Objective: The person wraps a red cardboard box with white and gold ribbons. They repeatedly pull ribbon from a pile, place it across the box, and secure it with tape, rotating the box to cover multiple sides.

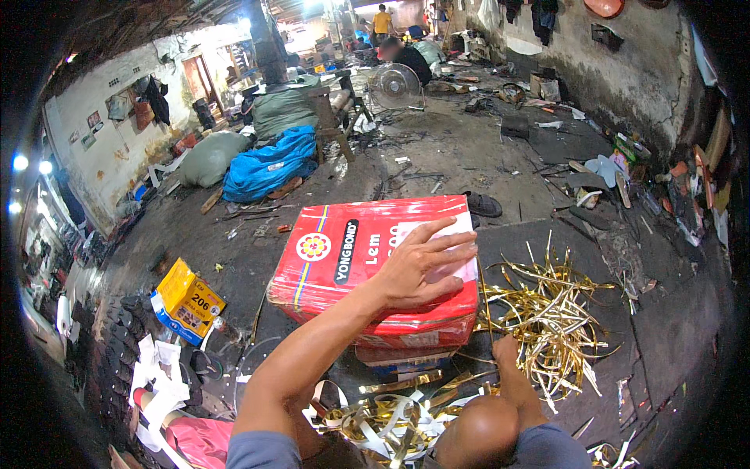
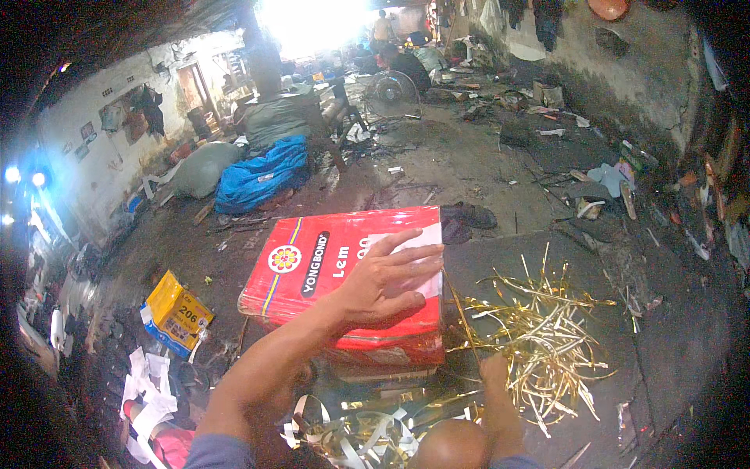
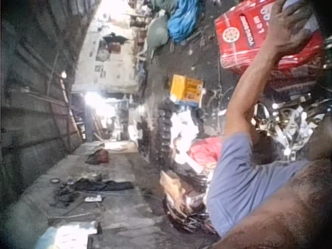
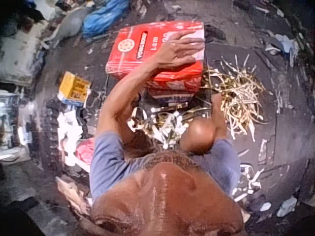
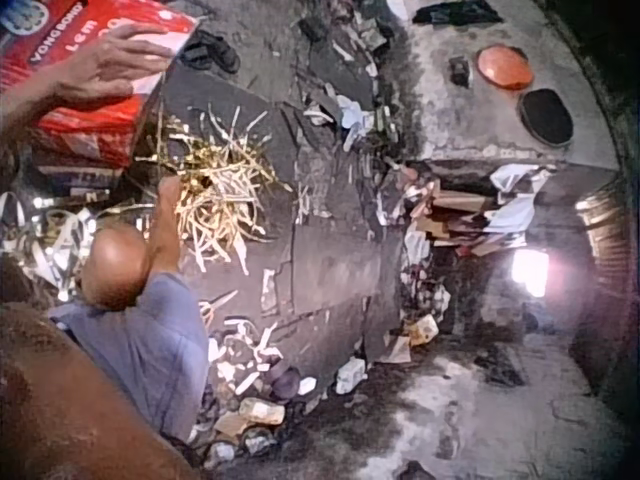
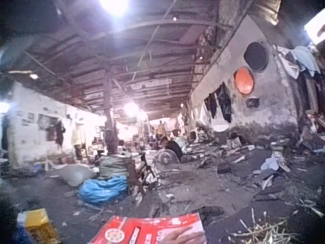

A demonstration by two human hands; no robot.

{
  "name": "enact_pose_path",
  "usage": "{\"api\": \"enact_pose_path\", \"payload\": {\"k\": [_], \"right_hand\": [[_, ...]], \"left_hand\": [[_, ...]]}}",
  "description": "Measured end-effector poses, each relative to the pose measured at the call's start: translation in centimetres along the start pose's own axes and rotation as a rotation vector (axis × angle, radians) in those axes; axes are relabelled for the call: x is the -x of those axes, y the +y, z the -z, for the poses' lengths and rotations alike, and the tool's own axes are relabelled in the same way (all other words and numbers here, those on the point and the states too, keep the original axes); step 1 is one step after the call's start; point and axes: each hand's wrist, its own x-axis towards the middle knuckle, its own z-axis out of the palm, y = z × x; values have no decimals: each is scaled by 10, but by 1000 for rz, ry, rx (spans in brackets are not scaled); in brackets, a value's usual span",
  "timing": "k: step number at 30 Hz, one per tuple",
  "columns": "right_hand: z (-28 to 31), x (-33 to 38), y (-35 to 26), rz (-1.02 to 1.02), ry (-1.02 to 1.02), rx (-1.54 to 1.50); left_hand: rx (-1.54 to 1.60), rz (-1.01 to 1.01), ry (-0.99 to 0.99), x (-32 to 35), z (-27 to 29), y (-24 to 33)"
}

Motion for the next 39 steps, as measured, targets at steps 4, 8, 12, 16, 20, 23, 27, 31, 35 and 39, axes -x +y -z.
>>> {"api": "enact_pose_path", "payload": {"k": [4,8,12,16,20,23,27,31,35,39], "right_hand": [[-30,-36,51,-33,59,108],[-43,-23,49,41,80,127],[-16,-2,23,4,18,-85],[50,-44,77,-101,-47,-1079],[166,-37,94,-315,767,-1391],[242,26,45,-150,1004,-1433],[305,103,9,133,682,-1267],[337,157,-33,420,282,-1044],[349,218,-108,795,-76,-633],[342,268,-179,1256,-418,-366]], "left_hand": [[54,-45,-54,-32,-18,-5],[21,81,-43,-27,-17,14],[-267,44,163,-6,-24,48],[-104,-240,398,38,-88,104],[168,538,23,146,-205,134],[249,1200,-758,295,-303,125],[140,969,-592,373,-339,127],[38,964,-614,274,-233,138],[-89,873,-209,214,-131,160],[-69,596,159,164,-16,192]]}}
